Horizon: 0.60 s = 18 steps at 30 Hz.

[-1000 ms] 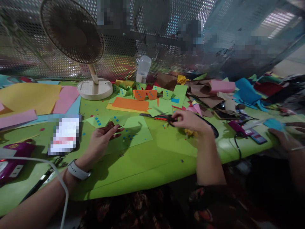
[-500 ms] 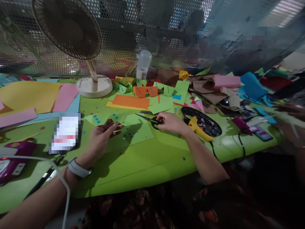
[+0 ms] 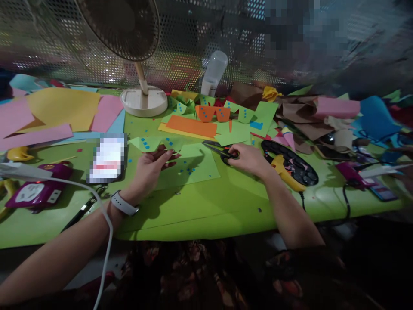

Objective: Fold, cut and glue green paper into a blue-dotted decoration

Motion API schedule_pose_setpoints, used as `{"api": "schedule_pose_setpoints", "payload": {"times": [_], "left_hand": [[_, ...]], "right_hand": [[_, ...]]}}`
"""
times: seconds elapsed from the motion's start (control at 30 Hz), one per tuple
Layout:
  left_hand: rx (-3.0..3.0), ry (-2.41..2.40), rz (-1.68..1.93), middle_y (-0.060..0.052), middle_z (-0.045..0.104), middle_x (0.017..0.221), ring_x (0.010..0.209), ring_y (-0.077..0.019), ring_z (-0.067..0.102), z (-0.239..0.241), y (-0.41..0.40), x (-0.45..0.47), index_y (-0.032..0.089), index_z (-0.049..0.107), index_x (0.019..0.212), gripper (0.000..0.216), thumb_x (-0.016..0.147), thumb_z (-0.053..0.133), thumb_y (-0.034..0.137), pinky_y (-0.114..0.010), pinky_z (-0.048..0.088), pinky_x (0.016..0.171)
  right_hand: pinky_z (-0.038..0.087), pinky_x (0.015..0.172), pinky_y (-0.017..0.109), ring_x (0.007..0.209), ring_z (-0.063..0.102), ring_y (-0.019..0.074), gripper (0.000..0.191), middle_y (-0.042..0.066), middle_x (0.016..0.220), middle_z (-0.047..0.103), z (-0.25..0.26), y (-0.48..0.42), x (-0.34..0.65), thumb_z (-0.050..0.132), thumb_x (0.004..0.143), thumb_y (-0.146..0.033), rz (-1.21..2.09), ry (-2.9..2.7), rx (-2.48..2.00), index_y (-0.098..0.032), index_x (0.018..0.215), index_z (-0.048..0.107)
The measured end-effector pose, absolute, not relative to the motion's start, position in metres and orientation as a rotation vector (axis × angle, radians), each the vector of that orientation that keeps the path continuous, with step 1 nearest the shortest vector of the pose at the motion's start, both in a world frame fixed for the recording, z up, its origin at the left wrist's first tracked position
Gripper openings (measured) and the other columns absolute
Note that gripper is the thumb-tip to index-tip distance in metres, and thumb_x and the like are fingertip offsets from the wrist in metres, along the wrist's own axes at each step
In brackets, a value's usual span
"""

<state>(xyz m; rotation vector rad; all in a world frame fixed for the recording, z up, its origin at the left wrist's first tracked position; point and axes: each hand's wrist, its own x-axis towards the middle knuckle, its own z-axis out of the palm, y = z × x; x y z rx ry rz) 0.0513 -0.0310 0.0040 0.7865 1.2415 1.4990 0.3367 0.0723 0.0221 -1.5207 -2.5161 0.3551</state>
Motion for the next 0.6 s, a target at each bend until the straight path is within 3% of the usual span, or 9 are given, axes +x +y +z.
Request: {"api": "schedule_pose_setpoints", "payload": {"times": [0.13,0.23,0.33,0.43,0.6], "left_hand": [[0.782,1.235,1.506,-0.007,0.075,0.092,0.093,-0.0229,0.072,0.003,-0.03,0.05,0.017,0.068,0.083,0.026,0.069,0.083,0.034,-0.032,0.058,0.078],[0.756,1.223,1.513,-0.007,0.075,0.093,0.092,-0.0224,0.073,0.002,-0.029,0.049,0.016,0.067,0.083,0.026,0.069,0.083,0.032,-0.031,0.058,0.077],[0.711,1.188,1.521,-0.006,0.075,0.091,0.088,-0.0203,0.073,0.002,-0.029,0.049,0.016,0.066,0.082,0.026,0.069,0.084,0.03,-0.029,0.058,0.074],[0.663,1.165,1.53,-0.006,0.075,0.089,0.085,-0.0187,0.073,0.001,-0.029,0.049,0.016,0.066,0.081,0.026,0.067,0.085,0.027,-0.027,0.057,0.073],[0.648,1.158,1.521,-0.006,0.075,0.088,0.083,-0.0183,0.072,-0.002,-0.027,0.048,0.015,0.067,0.081,0.026,0.067,0.085,0.027,-0.028,0.057,0.074]], "right_hand": [[0.048,0.071,0.037,0.087,0.065,0.0269,0.021,0.008,0.098,0.072,0.027,0.068,0.337,0.066,0.079,-0.032,0.281,-2.572,-1.48,-0.022,0.097,0.071],[0.049,0.089,0.045,0.106,0.062,0.0301,0.032,0.012,0.114,0.068,0.027,0.054,0.322,0.057,0.089,-0.034,0.154,-2.556,-1.335,-0.02,0.115,0.068],[0.038,0.11,0.049,0.132,0.048,0.0296,0.055,0.011,0.145,0.052,0.019,0.038,0.296,0.046,0.097,-0.049,0.212,-2.674,-1.09,-0.023,0.145,0.047],[0.028,0.117,0.052,0.144,0.033,0.0325,0.075,0.012,0.159,0.034,0.004,0.029,0.27,0.039,0.094,-0.067,0.297,-2.835,-0.937,-0.022,0.154,0.034],[0.024,0.118,0.053,0.145,0.03,0.036,0.076,0.016,0.16,0.031,-0.005,0.03,0.249,0.029,0.095,-0.069,0.261,-2.928,-0.9,-0.016,0.146,0.048]]}}
